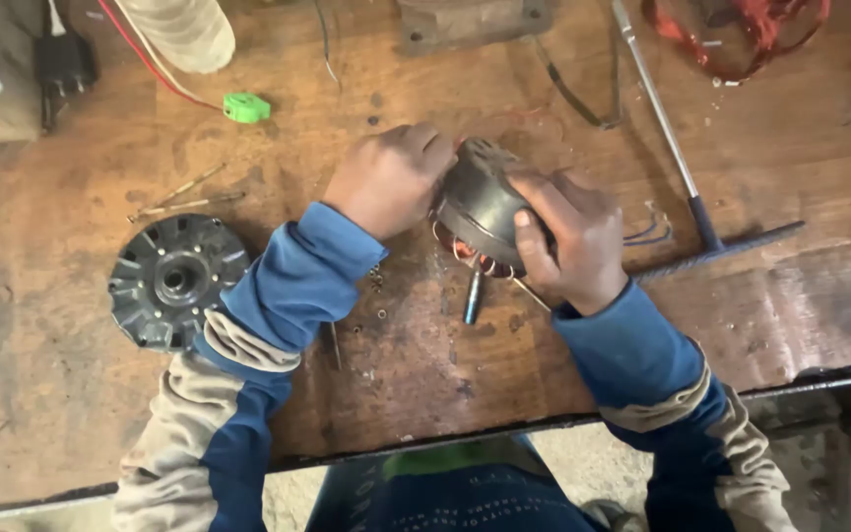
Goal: The person disassembles a small electric motor on a wooden workbench. They remove the end caps, separate the stator and rotor, and handle the internal windings and shaft, placing the components on the table.
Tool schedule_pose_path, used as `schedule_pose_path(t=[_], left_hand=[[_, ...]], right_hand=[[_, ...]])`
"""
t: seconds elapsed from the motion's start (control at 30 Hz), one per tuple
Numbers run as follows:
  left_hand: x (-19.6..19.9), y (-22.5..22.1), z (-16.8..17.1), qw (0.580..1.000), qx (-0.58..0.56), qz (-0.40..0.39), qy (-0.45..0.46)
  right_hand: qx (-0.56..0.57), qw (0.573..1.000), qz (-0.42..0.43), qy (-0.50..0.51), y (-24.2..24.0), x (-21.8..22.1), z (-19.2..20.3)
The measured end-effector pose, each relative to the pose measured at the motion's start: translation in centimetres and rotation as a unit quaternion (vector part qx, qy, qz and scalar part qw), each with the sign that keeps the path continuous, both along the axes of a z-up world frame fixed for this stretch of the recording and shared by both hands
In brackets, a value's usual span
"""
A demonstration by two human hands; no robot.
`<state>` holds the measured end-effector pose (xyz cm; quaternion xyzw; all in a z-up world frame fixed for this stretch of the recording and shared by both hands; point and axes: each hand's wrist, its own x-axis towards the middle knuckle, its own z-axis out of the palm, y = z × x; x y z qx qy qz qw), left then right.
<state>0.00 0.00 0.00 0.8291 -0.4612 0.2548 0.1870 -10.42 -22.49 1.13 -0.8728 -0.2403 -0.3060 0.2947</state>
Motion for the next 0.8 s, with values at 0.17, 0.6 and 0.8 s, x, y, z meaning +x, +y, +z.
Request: schedule_pose_path(t=[0.17,0.6,0.8], left_hand=[[3.9,2.4,0.7,0.996,-0.068,0.024,-0.053],[-0.6,-0.8,-0.8,0.941,-0.206,-0.134,0.234],[-0.9,-2.1,0.2,0.952,-0.17,-0.081,0.241]], right_hand=[[0.016,1.0,-0.002,-0.02,-1.0,-0.1,-0.8],[0.04,0.999,-0.009,-0.005,-2.3,-0.5,-2.1],[0.063,0.998,-0.013,0.0,-2.6,-1.3,-2.5]])
